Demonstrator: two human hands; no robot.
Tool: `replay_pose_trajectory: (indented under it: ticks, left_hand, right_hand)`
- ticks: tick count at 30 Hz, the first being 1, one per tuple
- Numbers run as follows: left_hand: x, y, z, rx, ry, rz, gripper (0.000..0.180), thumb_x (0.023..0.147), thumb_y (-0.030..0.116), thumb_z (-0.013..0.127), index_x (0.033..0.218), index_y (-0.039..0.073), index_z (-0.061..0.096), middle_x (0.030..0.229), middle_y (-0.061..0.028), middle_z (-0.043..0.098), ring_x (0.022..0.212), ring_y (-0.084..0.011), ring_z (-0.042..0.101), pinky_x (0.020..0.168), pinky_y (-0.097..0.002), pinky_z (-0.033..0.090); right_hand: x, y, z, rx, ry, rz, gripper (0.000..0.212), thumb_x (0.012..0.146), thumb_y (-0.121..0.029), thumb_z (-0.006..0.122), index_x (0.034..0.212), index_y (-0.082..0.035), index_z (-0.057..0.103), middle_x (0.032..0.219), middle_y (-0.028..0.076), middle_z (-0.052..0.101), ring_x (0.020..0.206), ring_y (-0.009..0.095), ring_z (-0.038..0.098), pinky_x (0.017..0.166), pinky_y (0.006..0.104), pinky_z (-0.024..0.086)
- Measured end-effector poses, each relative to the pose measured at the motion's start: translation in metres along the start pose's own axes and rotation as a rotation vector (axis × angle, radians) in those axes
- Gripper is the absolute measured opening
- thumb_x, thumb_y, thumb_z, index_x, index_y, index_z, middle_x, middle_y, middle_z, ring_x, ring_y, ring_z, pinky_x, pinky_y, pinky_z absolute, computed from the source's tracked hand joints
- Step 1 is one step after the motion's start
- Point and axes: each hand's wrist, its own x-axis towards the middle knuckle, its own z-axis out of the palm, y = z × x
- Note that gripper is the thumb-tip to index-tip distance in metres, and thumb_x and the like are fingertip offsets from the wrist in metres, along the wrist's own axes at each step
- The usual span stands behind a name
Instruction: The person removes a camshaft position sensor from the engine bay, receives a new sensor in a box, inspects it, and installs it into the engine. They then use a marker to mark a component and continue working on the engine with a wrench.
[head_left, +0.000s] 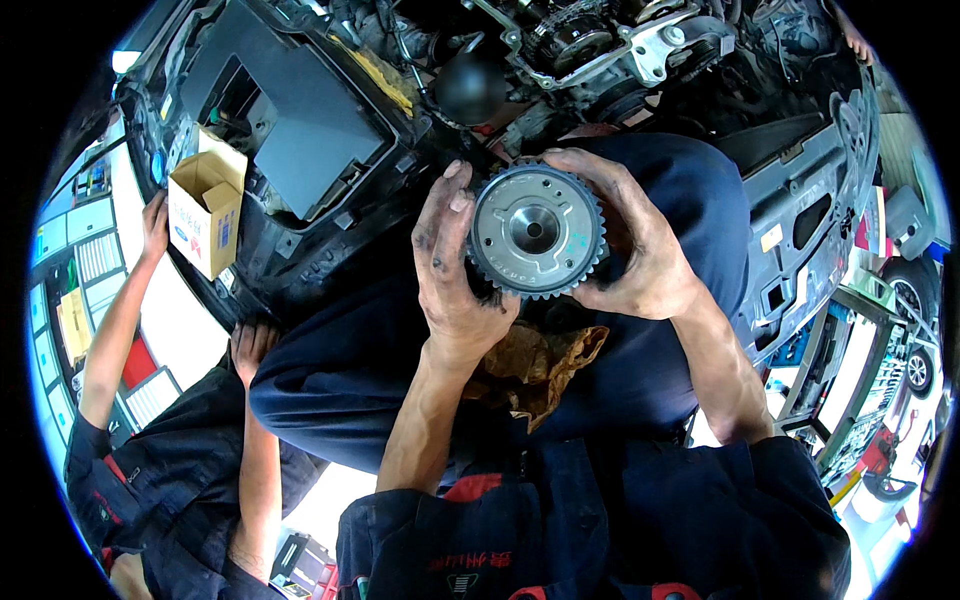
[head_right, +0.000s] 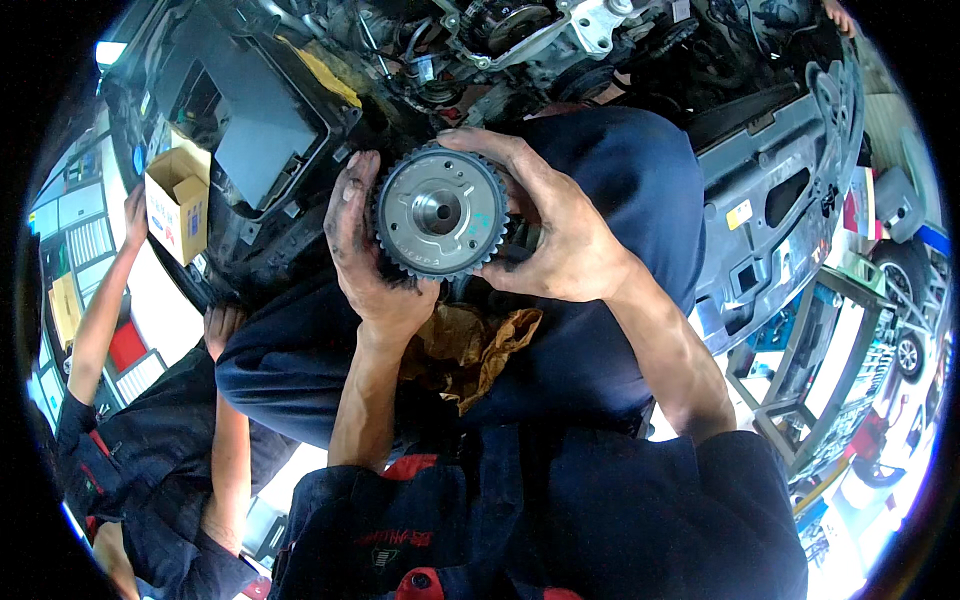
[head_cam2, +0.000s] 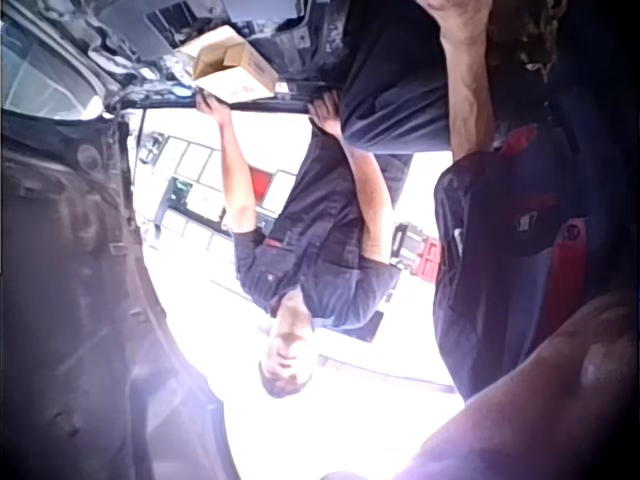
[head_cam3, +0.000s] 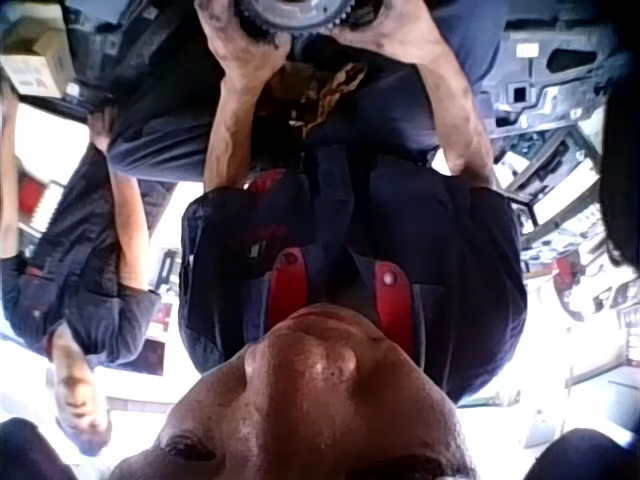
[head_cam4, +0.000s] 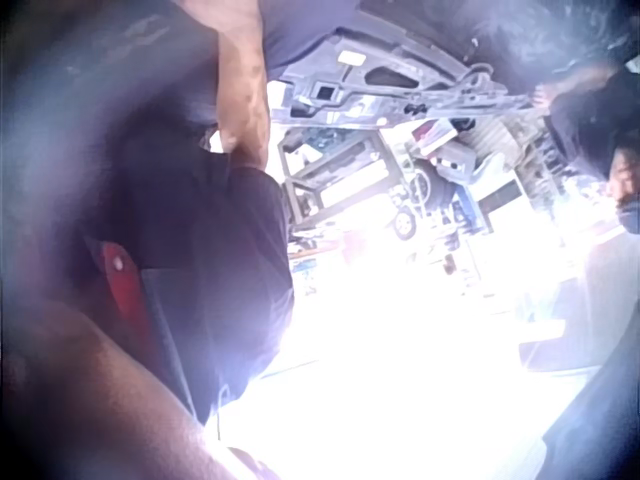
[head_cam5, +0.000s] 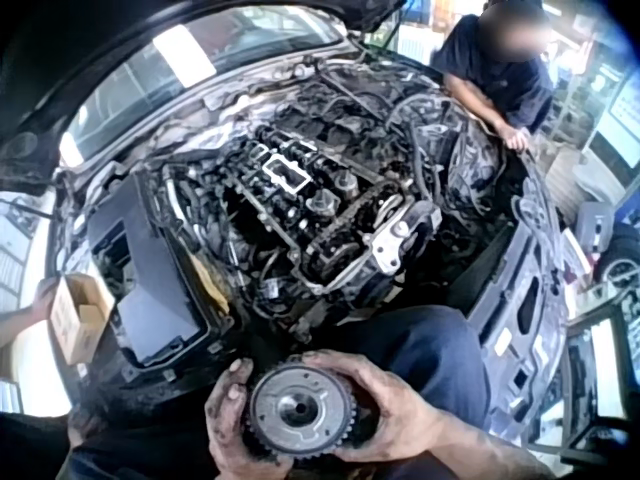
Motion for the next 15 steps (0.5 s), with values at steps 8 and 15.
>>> replay_pose_trajectory:
  ticks: [8,15]
  left_hand:
    - [-0.0038,-0.0024,-0.0017,-0.01,-0.05,-0.019,0.1,0.074,-0.002,0.081,0.154,0.005,0.022,0.151,-0.0268,0.037,0.141,-0.0404,0.043,0.116,-0.0503,0.041]
    - [-0.0041,-0.0004,-0.0021,-0.007,-0.055,-0.026,0.099,0.074,-0.001,0.082,0.154,0.004,0.024,0.15,-0.0268,0.04,0.14,-0.0395,0.044,0.115,-0.0496,0.042]
  right_hand:
    - [0.0001,0.0011,0.0008,0.03,-0.004,-0.024,0.1,0.064,0.007,0.081,0.152,-0.005,0.036,0.152,0.014,0.042,0.141,0.029,0.045,0.119,0.0436,0.04]
    - [-0.001,0.0032,0.0,0.011,-0.004,-0.034,0.1,0.063,0.007,0.081,0.152,-0.007,0.037,0.153,0.014,0.041,0.142,0.031,0.044,0.119,0.0451,0.04]
